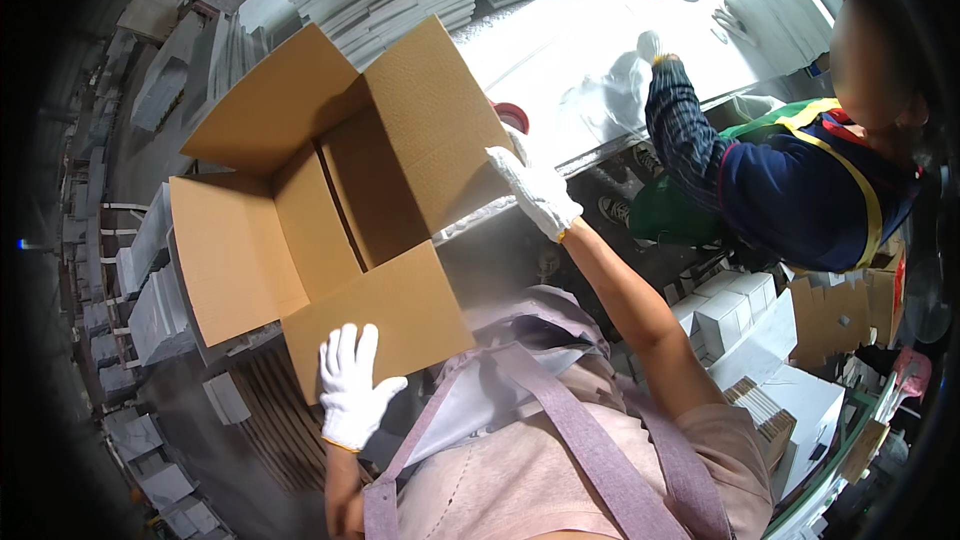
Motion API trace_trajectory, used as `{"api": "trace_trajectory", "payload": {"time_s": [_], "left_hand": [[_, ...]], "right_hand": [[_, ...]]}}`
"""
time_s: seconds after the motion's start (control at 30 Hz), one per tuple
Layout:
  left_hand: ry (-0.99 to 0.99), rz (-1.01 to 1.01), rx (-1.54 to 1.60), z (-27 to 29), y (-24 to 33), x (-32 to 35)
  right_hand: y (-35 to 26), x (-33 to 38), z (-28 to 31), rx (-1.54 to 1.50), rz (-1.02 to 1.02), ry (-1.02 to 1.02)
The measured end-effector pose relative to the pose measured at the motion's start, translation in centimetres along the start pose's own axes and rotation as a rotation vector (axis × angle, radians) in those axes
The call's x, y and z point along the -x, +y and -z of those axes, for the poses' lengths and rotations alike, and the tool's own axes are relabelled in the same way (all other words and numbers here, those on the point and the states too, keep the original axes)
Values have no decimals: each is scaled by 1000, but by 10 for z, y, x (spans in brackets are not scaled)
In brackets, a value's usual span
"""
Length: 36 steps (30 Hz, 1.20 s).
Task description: The person assembles white cardboard boxes by folding flaps and sealing them with a handheld tape dispenser. They place finished boxes onto a wooden pallet and handle bubble wrap and cardboard pieces on a workbench.
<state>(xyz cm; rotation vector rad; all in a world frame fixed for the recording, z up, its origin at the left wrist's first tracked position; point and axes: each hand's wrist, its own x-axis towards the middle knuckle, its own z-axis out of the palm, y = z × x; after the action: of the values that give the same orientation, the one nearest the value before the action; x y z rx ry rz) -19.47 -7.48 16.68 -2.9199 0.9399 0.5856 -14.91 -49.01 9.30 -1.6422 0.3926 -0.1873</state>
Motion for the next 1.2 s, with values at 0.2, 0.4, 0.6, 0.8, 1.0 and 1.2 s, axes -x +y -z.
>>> {"api": "trace_trajectory", "payload": {"time_s": [0.2,0.4,0.6,0.8,1.0,1.2], "left_hand": [[19,-110,227,36,58,-91],[83,28,-85,3,94,-155],[371,231,23,-32,82,-162],[144,354,-166,-47,84,-142],[220,364,17,-66,72,-133],[363,148,42,-61,61,-132]], "right_hand": [[7,-11,19,86,37,-82],[6,-7,17,-17,-49,-216],[-11,6,33,-127,-34,-213],[9,-25,69,-100,5,67],[-34,-70,43,-239,84,157],[-113,-125,-16,412,397,-60]]}}
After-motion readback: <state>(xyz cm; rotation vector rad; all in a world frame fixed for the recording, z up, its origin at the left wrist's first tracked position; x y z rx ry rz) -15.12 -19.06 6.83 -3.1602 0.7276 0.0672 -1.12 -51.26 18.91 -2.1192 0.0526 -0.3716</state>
